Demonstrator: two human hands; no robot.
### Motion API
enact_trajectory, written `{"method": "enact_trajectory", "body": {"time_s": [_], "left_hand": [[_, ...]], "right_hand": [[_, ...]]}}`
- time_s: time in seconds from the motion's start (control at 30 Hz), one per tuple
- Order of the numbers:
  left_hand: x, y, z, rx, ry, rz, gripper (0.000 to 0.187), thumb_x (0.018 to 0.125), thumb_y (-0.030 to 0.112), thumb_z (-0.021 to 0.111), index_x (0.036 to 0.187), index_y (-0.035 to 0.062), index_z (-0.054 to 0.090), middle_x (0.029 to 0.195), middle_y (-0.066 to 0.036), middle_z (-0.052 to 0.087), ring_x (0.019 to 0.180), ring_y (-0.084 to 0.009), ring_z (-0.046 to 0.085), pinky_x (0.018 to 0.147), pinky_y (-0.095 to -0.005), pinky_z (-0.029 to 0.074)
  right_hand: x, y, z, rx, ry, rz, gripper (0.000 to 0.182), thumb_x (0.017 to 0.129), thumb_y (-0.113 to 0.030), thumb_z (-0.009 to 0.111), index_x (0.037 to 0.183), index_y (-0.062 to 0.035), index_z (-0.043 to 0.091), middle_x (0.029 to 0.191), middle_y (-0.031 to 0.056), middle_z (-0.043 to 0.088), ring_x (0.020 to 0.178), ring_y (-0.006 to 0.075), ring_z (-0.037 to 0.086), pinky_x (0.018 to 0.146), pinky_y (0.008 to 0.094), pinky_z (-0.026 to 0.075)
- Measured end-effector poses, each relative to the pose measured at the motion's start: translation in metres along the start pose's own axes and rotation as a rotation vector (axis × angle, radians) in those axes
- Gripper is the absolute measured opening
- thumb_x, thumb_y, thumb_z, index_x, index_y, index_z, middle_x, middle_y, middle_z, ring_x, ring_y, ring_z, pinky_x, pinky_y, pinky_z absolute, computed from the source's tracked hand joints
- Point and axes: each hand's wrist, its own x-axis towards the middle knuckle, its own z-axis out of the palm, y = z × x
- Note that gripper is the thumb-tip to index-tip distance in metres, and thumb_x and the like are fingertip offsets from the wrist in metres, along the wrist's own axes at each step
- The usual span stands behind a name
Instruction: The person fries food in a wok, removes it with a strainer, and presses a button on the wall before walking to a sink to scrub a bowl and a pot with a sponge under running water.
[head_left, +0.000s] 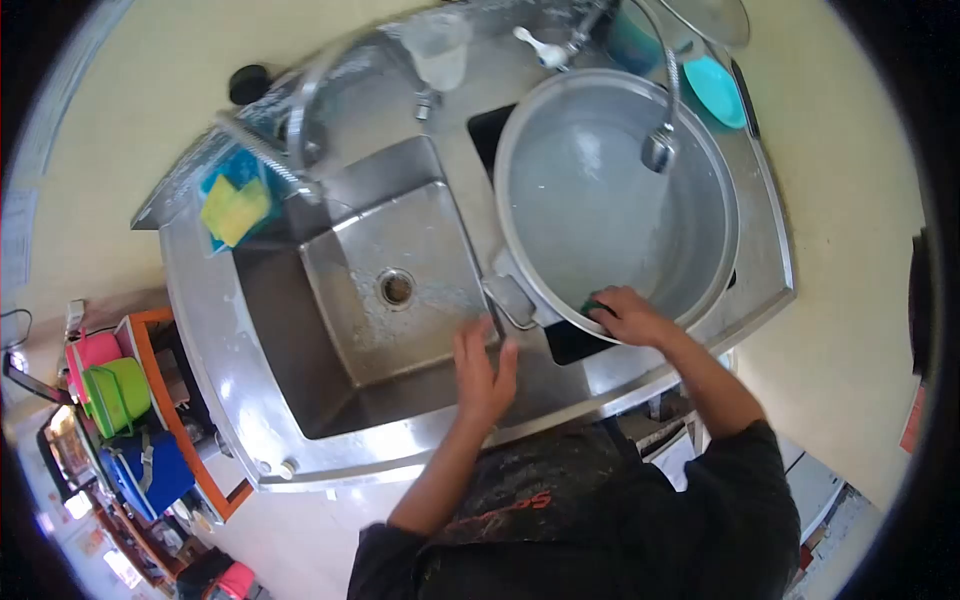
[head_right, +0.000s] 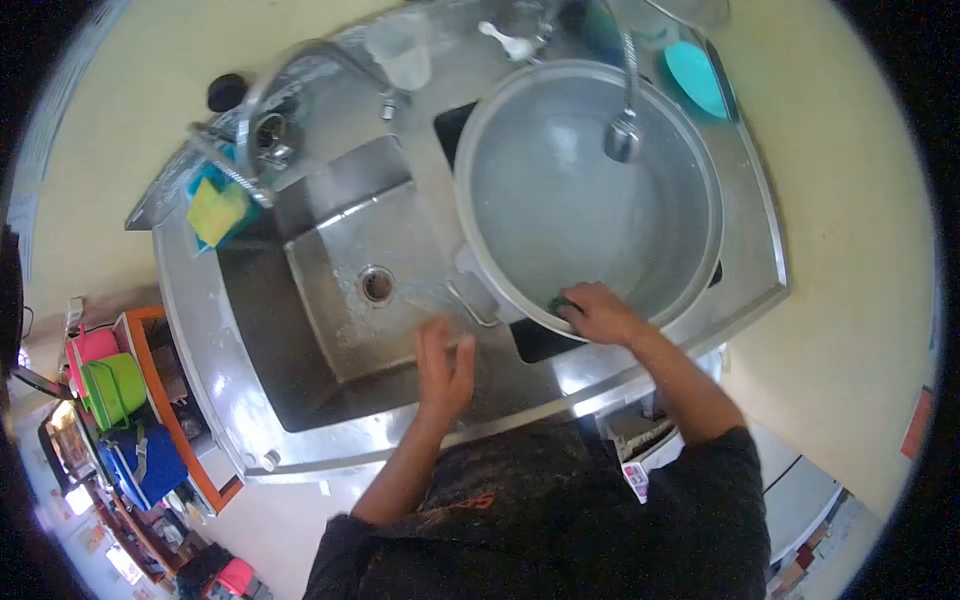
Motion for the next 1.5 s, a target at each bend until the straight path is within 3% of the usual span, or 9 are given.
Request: {"method": "enact_trajectory", "body": {"time_s": [0.13,0.33,0.57,0.7,0.83,1.03,1.27,1.4,1.5], "left_hand": [[0.037,0.007,0.074,0.062,0.179,-0.072,0.062,0.101,0.031,0.054,0.146,-0.0063,0.034,0.141,-0.036,0.037,0.133,-0.0511,0.038,0.112,-0.0534,0.032],[0.043,-0.006,0.102,0.026,0.335,-0.049,0.072,0.105,0.045,0.034,0.15,-0.0098,0.025,0.149,-0.034,0.031,0.138,-0.0491,0.034,0.117,-0.0512,0.026],[0.047,0.003,0.104,0.03,0.364,0.026,0.081,0.104,0.057,0.028,0.151,-0.0098,0.027,0.149,-0.031,0.035,0.14,-0.0451,0.034,0.117,-0.0485,0.023],[0.049,0.005,0.103,0.151,0.334,0.078,0.083,0.103,0.059,0.028,0.15,-0.0099,0.027,0.149,-0.031,0.035,0.141,-0.047,0.032,0.117,-0.0515,0.023],[0.051,0.011,0.102,0.185,0.333,0.076,0.083,0.102,0.057,0.034,0.151,-0.009,0.026,0.149,-0.032,0.036,0.141,-0.0483,0.031,0.117,-0.0536,0.022],[0.049,0.009,0.103,0.238,0.322,-0.003,0.106,0.079,0.062,0.072,0.152,-0.003,0.029,0.151,-0.032,0.03,0.14,-0.0484,0.032,0.115,-0.0539,0.028],[0.051,0.01,0.102,0.164,0.347,0.039,0.087,0.092,0.052,0.057,0.152,-0.0058,0.029,0.15,-0.033,0.032,0.14,-0.0473,0.034,0.115,-0.053,0.026],[0.051,0.012,0.102,0.103,0.375,0.03,0.089,0.094,0.057,0.052,0.152,-0.0064,0.028,0.15,-0.031,0.033,0.14,-0.0448,0.034,0.116,-0.0521,0.025],[0.05,0.01,0.1,0.076,0.376,0.022,0.092,0.095,0.064,0.046,0.153,-0.0057,0.026,0.15,-0.027,0.034,0.142,-0.0399,0.033,0.118,-0.0499,0.022]], "right_hand": [[-0.07,0.032,-0.11,-0.494,-0.244,0.147,0.034,0.096,-0.023,0.058,0.125,-0.0081,0.065,0.12,0.0238,0.062,0.117,0.0429,0.055,0.103,0.0531,0.042],[-0.058,-0.011,-0.037,-0.031,-0.292,-0.023,0.065,0.093,-0.008,0.052,0.156,-0.0098,0.033,0.151,0.0329,0.036,0.141,0.0486,0.038,0.118,0.0544,0.031],[0.204,-0.126,0.018,0.714,0.877,-0.238,0.049,0.104,-0.018,0.047,0.149,0.0002,0.036,0.137,0.0329,0.05,0.127,0.0491,0.05,0.106,0.0494,0.042],[0.094,-0.074,0.022,0.712,0.124,-0.179,0.042,0.105,-0.02,0.046,0.143,-0.0009,0.043,0.128,0.0321,0.058,0.121,0.0455,0.057,0.102,0.0476,0.045],[0.0,0.043,-0.08,-0.057,-0.75,0.098,0.051,0.102,-0.032,0.045,0.144,-0.0048,0.048,0.138,0.0289,0.056,0.13,0.0427,0.053,0.11,0.0487,0.04],[0.073,0.148,-0.235,-1.546,-0.124,-0.178,0.028,0.093,-0.021,0.055,0.111,-0.0072,0.071,0.132,0.0124,0.057,0.125,0.0289,0.049,0.103,0.0446,0.041],[0.202,0.099,-0.278,-1.462,0.517,-0.796,0.033,0.088,-0.016,0.059,0.119,-0.0122,0.067,0.123,0.0055,0.063,0.124,0.0199,0.052,0.097,0.0361,0.043],[0.116,0.127,-0.263,-1.65,-0.018,-0.249,0.023,0.091,-0.017,0.059,0.112,-0.0136,0.068,0.124,0.0043,0.062,0.116,0.0241,0.056,0.101,0.0417,0.043],[0.176,0.116,-0.27,-1.578,0.166,-0.412,0.033,0.083,-0.018,0.062,0.115,-0.0126,0.068,0.125,0.0053,0.059,0.117,0.0244,0.054,0.095,0.0408,0.045]]}}
